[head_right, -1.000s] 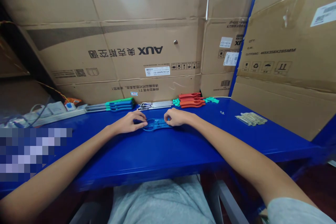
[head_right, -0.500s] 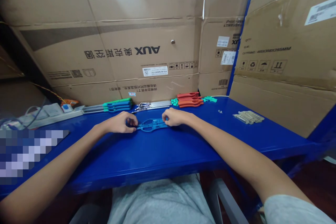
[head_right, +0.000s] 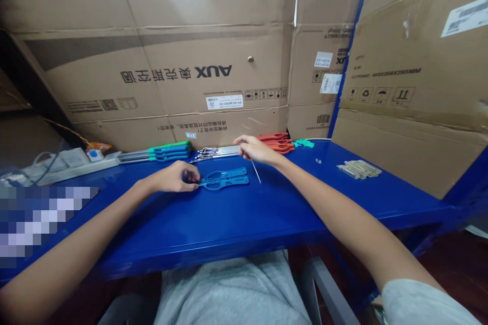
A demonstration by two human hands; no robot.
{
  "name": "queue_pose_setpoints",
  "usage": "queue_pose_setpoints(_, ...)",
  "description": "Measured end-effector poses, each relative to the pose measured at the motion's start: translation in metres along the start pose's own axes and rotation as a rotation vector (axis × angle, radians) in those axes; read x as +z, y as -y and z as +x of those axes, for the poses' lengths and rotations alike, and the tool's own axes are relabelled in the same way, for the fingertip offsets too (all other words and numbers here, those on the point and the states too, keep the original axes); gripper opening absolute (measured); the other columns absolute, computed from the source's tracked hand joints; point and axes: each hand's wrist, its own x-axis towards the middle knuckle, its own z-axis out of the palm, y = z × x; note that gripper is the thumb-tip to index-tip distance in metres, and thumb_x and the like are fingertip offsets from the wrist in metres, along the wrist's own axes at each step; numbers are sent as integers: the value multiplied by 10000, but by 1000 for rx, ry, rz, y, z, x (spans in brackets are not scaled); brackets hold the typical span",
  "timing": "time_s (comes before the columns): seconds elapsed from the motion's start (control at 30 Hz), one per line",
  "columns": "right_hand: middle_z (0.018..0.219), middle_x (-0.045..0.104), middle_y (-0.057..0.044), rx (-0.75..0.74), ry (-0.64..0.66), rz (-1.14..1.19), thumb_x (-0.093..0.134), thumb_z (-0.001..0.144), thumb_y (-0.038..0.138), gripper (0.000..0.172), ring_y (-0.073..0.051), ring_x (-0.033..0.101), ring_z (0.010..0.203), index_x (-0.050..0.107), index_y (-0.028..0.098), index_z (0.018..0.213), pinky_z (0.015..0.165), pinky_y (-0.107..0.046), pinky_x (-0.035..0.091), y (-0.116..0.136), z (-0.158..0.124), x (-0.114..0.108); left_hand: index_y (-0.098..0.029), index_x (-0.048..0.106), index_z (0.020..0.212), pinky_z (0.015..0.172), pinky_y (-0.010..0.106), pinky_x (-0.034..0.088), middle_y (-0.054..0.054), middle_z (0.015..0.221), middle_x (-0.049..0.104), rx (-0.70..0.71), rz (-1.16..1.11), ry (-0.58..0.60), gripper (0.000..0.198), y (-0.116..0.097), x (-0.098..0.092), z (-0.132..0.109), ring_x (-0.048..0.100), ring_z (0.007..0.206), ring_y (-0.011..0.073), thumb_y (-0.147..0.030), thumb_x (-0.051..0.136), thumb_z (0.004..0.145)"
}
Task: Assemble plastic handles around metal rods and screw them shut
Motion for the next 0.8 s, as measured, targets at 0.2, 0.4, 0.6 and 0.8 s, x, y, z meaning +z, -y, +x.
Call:
queue_pose_setpoints(0.2,689,623,-10,-293,-114,21,630,783,267,136,-127,596,608,542,169,818,600,-263,481,-3,-5,1,-193,698,901,842,316,449,46,909,696,84,40,-277,302,-14,18,11,595,900,207,-445,552,821)
queue_pose_setpoints(0.4,654,639,-6,-378,-85,-216,702,721,312,193,-136,590,634,574,168,729,607,-257,442,-4,-11,10,-208,753,866,850,306,452,54,916,703,113,-44,-265,239,-22,37,30,620,870,189,-377,592,819)
queue_pose_setpoints(0.6,670,646,-20,-312,-4,-481,699,705,212,138,-117,563,614,577,148,696,584,-228,402,-7,-12,14,-189,754,773,693,245,449,31,786,699,48,-71,-236,184,-17,35,31,610,737,151,-309,616,788)
queue_pose_setpoints(0.8,801,684,-69,-211,164,-700,606,685,91,230,-132,589,695,660,109,907,639,-215,423,-5,-17,23,-156,734,751,633,231,417,30,731,696,-22,-53,-205,175,-21,33,28,588,671,139,-253,589,764)
